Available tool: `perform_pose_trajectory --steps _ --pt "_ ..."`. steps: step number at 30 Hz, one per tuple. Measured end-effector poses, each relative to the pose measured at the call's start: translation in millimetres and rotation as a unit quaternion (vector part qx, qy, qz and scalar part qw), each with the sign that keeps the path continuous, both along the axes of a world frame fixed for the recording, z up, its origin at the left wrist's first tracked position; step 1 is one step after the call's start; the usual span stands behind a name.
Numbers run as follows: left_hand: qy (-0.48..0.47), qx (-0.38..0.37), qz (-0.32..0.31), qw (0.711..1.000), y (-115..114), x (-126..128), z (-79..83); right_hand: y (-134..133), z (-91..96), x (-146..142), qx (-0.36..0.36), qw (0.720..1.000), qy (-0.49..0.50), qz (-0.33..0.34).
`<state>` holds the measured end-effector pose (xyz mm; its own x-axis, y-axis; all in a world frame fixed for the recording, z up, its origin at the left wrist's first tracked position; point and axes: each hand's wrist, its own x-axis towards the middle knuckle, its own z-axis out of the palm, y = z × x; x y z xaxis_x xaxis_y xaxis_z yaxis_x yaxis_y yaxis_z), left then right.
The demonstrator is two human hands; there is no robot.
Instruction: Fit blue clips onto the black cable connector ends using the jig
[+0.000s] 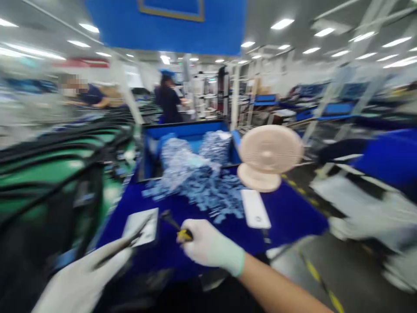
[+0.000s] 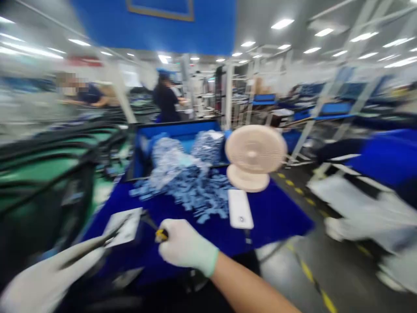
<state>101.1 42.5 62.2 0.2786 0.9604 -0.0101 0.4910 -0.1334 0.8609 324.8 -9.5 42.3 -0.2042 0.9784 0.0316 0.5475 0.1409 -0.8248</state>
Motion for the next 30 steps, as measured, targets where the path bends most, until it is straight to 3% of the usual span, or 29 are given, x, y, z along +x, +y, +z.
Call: perform_pose_trajectory --steps 3,6,9,17,23,26,30 --pt "0.011 -0.055 0.099 0.994 -23 -46 31.9 -9 7.1 -7 0.045 0.994 0.046 0.089" --pt "-0.034 -0.066 0.12 0.99 -28 -47 42.6 -12 13.4 -26 0.088 0.983 0.061 0.148" --pt "-0.05 -0.061 0.118 0.99 -28 -41 41.0 -14 21.8 -39 0.106 0.979 0.05 0.168" --pt "-0.048 -0.067 0.099 0.992 -31 -54 24.9 -12 19.8 -46 0.099 0.983 -0.037 0.149" --pt "-0.059 -0.022 0.052 0.997 -23 -38 27.2 -8 12.0 -56 0.073 0.989 -0.08 0.105" --pt "0.015 0.048 0.026 0.998 -18 -23 37.3 -8 11.1 -57 0.039 0.994 -0.078 0.065" --pt "0.155 0.138 0.0 0.978 -10 -18 44.5 -5 5.0 -50 0.067 0.996 -0.016 0.063"
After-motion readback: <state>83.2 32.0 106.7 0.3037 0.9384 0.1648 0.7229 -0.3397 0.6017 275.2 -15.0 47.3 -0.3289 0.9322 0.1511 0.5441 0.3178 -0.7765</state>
